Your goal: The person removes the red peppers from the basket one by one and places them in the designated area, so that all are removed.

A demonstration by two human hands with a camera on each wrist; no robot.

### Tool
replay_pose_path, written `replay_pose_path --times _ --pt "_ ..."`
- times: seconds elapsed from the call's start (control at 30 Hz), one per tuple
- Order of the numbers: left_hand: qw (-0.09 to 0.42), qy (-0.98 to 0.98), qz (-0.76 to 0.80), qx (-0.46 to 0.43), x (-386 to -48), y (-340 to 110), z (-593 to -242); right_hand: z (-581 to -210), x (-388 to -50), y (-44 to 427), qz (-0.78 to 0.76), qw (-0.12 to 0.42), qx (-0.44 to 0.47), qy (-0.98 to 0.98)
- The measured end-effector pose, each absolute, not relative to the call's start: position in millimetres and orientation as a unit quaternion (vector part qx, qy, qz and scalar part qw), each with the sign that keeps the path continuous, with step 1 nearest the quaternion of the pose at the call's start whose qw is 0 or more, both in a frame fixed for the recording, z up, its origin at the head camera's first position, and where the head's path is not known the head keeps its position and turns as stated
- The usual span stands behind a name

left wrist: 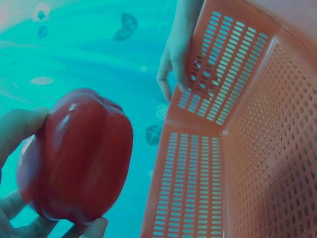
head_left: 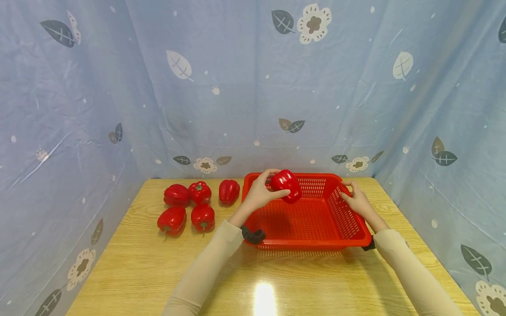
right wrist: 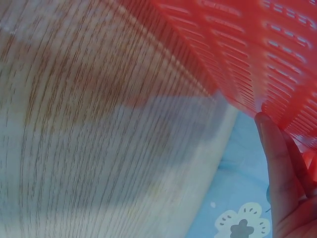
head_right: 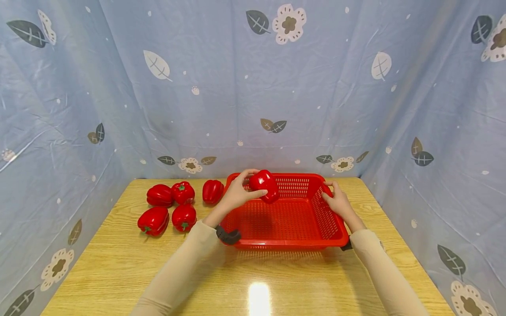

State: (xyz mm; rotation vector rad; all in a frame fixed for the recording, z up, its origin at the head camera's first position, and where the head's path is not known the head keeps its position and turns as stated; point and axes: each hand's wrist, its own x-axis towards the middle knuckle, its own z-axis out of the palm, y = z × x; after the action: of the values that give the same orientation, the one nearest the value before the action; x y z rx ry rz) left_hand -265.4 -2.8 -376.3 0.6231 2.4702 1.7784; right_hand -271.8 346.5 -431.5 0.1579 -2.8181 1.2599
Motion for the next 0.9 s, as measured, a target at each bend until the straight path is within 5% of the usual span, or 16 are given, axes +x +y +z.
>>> replay_pose_path --times 0.9 --pt "-0.016 0.788 0.586 0.187 -267.4 -40.1 -392.9 -430.8 -271.0 343.6 0.411 0.028 0.04 -0.91"
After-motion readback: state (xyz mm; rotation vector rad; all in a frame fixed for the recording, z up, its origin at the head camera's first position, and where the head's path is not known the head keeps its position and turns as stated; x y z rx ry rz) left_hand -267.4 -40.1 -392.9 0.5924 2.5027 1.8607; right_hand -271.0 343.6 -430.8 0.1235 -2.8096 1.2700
